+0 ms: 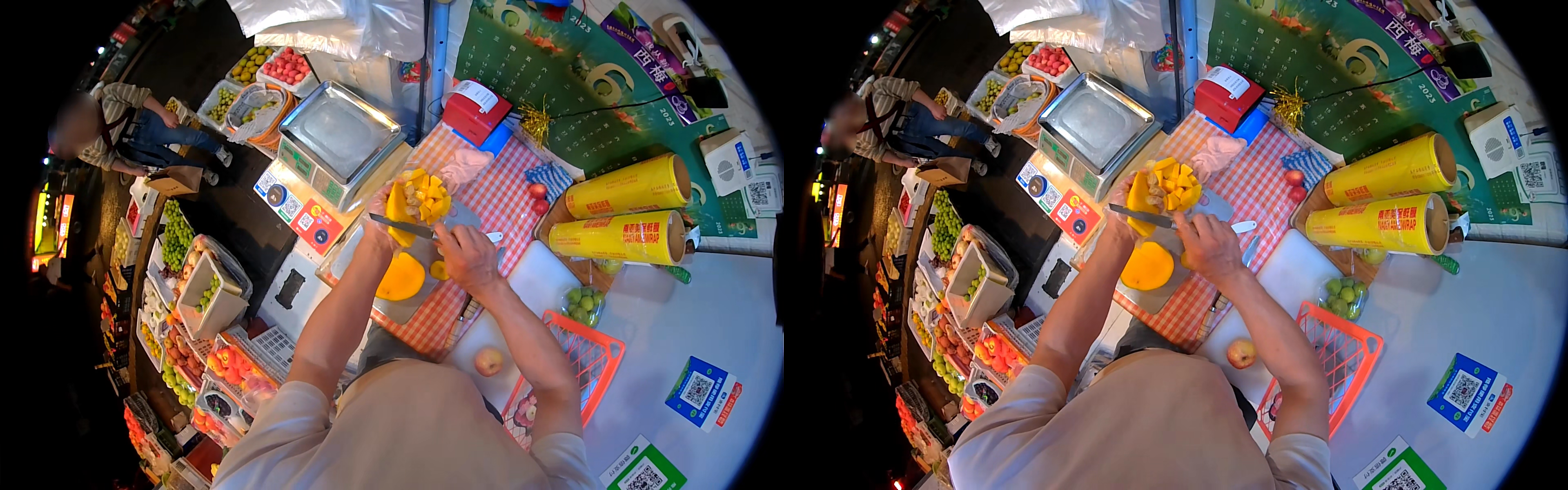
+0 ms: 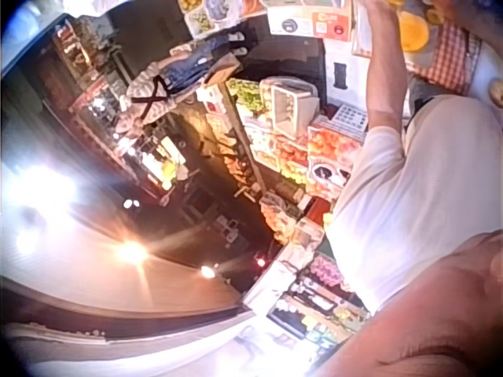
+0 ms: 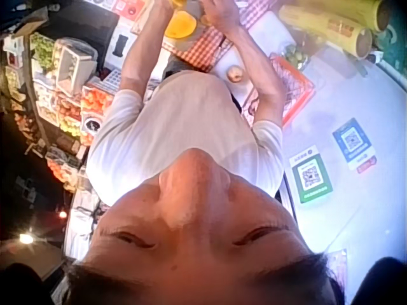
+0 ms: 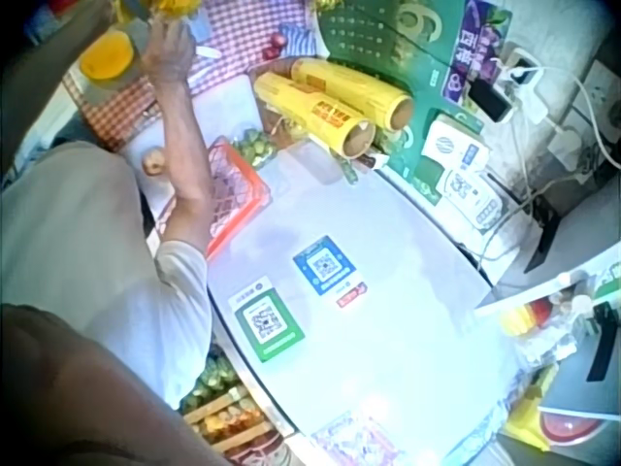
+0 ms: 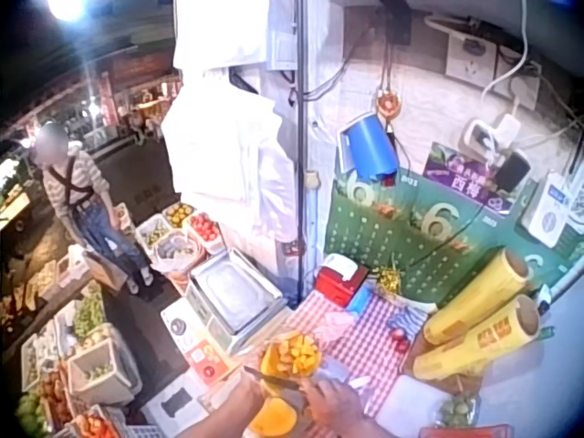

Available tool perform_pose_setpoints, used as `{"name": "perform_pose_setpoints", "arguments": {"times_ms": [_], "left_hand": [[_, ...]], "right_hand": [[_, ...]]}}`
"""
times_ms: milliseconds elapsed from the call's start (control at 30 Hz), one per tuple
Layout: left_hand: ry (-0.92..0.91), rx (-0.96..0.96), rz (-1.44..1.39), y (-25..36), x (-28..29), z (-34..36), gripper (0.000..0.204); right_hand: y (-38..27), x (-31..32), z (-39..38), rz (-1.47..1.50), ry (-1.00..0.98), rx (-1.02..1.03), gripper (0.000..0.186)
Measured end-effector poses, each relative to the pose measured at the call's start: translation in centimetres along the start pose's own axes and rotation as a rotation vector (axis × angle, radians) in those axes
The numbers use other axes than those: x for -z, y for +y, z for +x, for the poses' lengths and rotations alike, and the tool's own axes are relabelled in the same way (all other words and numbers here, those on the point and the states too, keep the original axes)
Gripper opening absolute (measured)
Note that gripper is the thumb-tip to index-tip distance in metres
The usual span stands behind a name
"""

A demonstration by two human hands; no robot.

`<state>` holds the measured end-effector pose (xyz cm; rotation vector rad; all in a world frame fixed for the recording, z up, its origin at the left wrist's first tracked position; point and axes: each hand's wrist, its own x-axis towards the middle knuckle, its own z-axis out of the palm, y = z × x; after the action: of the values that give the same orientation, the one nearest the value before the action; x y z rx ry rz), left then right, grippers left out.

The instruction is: The person peels and slices a mango using a knife, places the fruit pieces on a tray, weighs the tray on a scale, and then wraps it in plastic wrap.

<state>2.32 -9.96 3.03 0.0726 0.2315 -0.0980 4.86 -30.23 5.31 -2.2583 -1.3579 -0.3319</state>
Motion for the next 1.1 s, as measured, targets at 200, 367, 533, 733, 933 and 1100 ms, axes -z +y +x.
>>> {"name": "perform_pose_setpoints", "arguments": {"times_ms": [200, 367, 533, 733, 933, 1100], "left_hand": [[0.135, -0.063, 0.103, -1.1, 1.5, 1.2, 0.046], [0.137, -0.072, 0.05, -0.5, 1.9, 0.8, 0.043], [-0.053, -0.019, -0.085, 0.0, 2.5, 0.8, 0.043], [-0.128, -0.088, -0.098, -0.8, 2.9, 0.2, 0.042], [-0.045, -0.156, -0.046, -0.9, 3.0, 0.4, 0.038], [0.09, -0.136, -0.032, -1.8, 5.5, 1.9, 0.041]], "right_hand": [[-1.3, -0.1, 1.6, 0.01, -0.009, 0.01, 0.036], [0.0, -0.1, 0.4, 0.016, -0.033, -0.044, 0.038], [-0.3, -0.4, 1.0, 0.024, -0.009, -0.045, 0.037], [-0.5, -0.1, 2.1, 0.051, -0.026, -0.061, 0.035], [-0.7, -0.2, 0.7, 0.031, -0.042, -0.118, 0.036], [-1.2, -0.3, 1.7, 0.077, -0.035, -0.137, 0.037]]}}
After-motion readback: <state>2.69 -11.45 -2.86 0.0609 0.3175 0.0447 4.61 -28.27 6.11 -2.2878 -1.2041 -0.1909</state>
